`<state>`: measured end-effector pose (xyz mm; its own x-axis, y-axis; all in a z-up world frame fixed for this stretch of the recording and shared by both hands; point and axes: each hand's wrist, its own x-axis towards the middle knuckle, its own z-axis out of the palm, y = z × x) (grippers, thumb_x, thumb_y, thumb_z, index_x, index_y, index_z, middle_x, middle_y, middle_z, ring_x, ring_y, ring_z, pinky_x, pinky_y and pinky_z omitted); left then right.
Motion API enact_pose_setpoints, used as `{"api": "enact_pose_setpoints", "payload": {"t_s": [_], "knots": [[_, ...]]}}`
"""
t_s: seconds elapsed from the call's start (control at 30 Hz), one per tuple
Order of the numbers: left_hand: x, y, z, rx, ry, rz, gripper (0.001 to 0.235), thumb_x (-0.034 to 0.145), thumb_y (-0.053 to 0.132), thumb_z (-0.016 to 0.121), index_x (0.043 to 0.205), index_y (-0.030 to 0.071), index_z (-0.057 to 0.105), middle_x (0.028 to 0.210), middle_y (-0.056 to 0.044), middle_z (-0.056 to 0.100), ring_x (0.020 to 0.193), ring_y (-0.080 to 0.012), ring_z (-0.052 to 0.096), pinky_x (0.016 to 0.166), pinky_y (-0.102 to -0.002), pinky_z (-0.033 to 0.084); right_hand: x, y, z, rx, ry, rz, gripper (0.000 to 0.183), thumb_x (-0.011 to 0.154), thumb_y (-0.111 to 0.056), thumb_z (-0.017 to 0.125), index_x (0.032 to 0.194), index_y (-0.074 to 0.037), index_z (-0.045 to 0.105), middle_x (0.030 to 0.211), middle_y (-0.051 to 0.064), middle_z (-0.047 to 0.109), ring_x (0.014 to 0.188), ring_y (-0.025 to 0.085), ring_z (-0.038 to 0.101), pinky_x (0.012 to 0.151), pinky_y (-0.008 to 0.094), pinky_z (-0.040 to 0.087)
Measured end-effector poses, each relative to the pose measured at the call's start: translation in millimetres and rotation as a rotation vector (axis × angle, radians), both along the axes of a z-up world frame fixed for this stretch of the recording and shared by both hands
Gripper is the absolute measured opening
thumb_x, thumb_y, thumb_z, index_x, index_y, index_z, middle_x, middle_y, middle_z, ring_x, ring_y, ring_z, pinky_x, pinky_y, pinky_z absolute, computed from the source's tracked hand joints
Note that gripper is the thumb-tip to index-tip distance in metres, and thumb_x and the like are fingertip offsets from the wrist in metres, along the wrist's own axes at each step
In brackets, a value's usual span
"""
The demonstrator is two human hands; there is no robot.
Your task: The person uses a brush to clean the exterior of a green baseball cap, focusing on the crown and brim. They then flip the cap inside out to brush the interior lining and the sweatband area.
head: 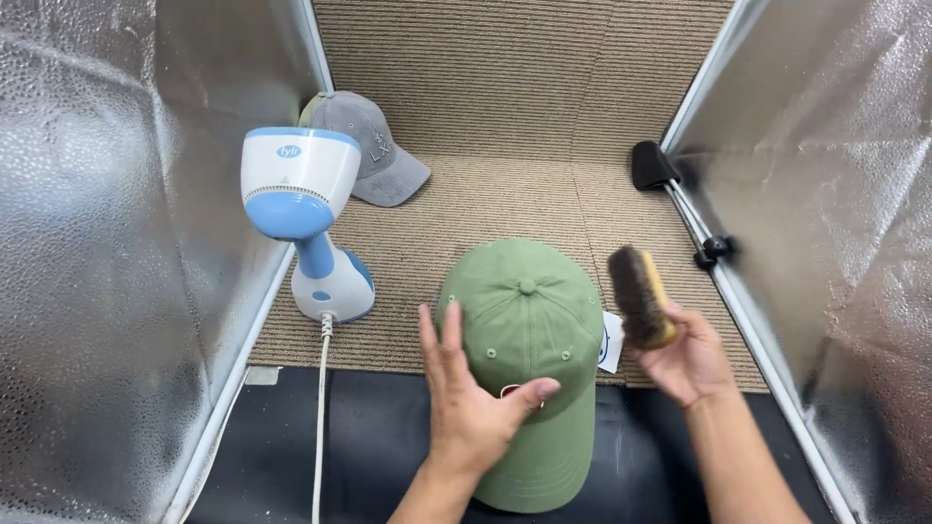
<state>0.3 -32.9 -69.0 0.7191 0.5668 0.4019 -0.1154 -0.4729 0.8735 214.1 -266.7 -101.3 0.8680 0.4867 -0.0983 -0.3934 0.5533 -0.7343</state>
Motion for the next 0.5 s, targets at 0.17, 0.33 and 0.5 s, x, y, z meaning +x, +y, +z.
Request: {"api": "enact_pose_setpoints", "payload": {"t_s": [0.17,0.33,0.5], "knots": [[-11.6,16.4,20.2,-0.276,0.306,-0.093,0.143,0.051,0.069,0.081,0.164,0.028,0.002,0.175,-0.005,0.002,0.161,-0.0245,0.009,0.122,-0.050,0.024,-56.9,51.4,30.2,-0.180,0.013,-0.079,0.046,0.088,-0.018,0.049,0.134,-0.017,0.056,0.113,0.008,0.066,0.089,0.025,0.062,0.061,0.042,0.051],[-20.1,12.6,18.4,-0.210,0.264,-0.097,0.141,0.055,0.071,0.079,0.164,0.023,0.002,0.174,-0.007,0.010,0.159,-0.0269,0.016,0.122,-0.048,0.025,-84.3,59.9,44.7,-0.172,-0.020,-0.138,0.046,0.093,-0.018,0.043,0.137,-0.015,0.059,0.114,0.009,0.069,0.092,0.025,0.065,0.066,0.038,0.052],[-46.0,-1.9,8.4,-0.123,0.200,-0.106,0.141,0.057,0.070,0.082,0.163,0.020,0.003,0.173,-0.010,0.010,0.159,-0.0298,0.014,0.122,-0.051,0.022,-111.9,45.5,28.1,-0.136,-0.017,-0.231,0.036,0.100,-0.026,0.048,0.135,-0.020,0.055,0.113,0.005,0.069,0.092,0.021,0.065,0.063,0.036,0.053]]}}
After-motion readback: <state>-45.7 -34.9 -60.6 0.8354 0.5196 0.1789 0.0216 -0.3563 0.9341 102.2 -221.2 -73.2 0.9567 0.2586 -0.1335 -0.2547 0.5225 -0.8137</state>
